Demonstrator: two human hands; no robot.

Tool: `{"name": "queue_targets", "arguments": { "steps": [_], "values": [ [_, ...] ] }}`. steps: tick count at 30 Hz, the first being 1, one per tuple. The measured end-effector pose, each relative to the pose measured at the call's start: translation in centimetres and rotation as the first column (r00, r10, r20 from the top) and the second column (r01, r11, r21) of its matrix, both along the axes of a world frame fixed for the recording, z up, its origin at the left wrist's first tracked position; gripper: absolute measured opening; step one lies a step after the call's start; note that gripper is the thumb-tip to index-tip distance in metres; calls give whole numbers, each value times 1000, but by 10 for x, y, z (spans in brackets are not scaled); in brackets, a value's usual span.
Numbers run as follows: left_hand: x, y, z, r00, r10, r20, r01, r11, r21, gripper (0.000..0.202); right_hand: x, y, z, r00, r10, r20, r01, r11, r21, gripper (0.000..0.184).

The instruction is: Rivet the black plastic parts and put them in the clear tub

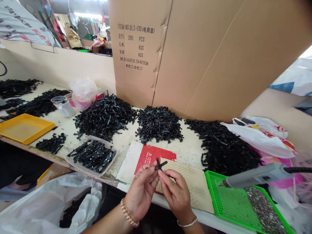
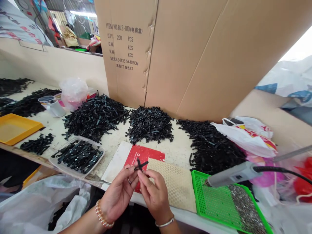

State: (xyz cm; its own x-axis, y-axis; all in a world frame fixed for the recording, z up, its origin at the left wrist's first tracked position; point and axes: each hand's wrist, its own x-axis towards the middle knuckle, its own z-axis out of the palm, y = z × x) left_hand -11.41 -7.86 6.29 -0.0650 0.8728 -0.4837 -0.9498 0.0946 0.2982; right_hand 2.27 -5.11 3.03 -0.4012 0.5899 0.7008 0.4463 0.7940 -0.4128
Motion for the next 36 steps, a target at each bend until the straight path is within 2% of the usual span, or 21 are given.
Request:
{"name": "queue_targets", "arguments": {
  "steps": [11,20,28,36],
  "values": [
    [0,2,-5,1000,-6,-28,6,1000,10,9,5,3,6,1000,19,4,-19,999,-46,42],
    [0,-1,-5,986,38,-163,-29,998,58,25,6,4,5,999,26,40,-24,998,-50,41],
    [-5,0,-4,983,2,-185,15,996,91,25,6,7,6,995,49,85,-45,998,-53,42],
    [-12,2,-15,969,-43,-243,52,998,30,31,3,7,17,987,80,140,-78,997,-22,41]
  ]
}}
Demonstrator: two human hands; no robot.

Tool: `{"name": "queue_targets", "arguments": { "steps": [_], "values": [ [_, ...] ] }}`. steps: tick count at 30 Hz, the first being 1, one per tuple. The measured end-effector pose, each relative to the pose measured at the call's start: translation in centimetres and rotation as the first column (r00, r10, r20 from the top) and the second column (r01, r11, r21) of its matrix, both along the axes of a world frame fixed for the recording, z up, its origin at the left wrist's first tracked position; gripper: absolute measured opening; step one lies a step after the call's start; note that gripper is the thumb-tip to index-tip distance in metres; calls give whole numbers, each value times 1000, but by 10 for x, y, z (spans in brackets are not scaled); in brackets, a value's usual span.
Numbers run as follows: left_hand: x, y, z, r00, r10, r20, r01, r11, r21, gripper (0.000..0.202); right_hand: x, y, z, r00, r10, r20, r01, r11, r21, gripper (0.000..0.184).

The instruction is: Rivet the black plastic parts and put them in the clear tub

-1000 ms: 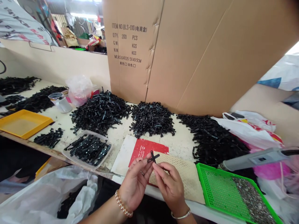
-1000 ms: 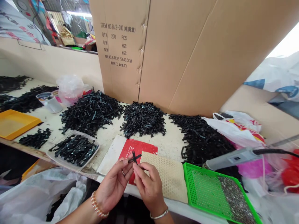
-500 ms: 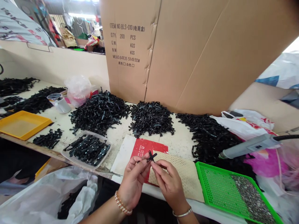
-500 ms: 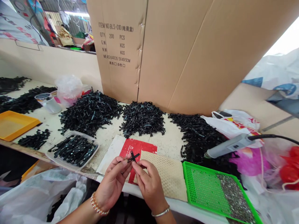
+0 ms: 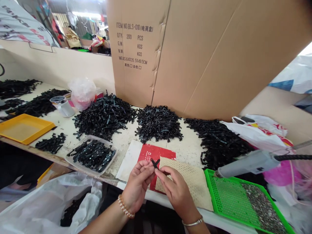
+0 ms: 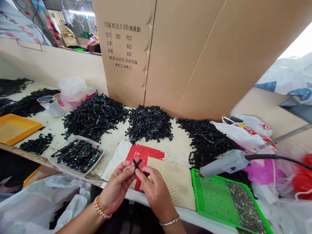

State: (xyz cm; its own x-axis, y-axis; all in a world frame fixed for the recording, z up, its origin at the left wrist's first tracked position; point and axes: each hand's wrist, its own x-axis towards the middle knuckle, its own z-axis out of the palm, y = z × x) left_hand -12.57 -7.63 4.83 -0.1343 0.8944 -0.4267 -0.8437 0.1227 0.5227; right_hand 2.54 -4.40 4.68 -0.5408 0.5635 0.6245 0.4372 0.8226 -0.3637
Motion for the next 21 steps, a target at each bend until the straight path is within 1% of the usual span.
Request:
{"name": "queue_targets", "arguments": {
  "steps": [3,5,8,10,14,18,21],
  "values": [
    [-1,0,-2,1000,10,-23,-10,1000,1,33,-2,0,1,1000,10,5,-10,1000,-16,40],
    [-3,0,-3,999,-13,-37,13,1000,0,32,-1,0,0,1000,21,22,-20,999,-29,40],
    [-7,1,-5,994,-104,-30,103,995,-7,26,2,1,-4,1000,9,26,-8,998,-54,41],
    [-12,1,-4,985,-173,-1,172,984,-35,21,3,1,-5,1000,3,24,-1,998,-62,41],
    [-18,1,0,974,-227,14,228,971,-75,19,5,1,-7,997,13,71,-10,998,-54,36],
    [-17,0,1,964,-240,-112,237,971,-45,17,4,-2,-11,996,20,85,-19,1000,-21,37],
    [-14,1,-5,947,-188,-258,186,982,-34,22,2,-2,-13,997,52,62,-51,999,-13,36]
  ]
}}
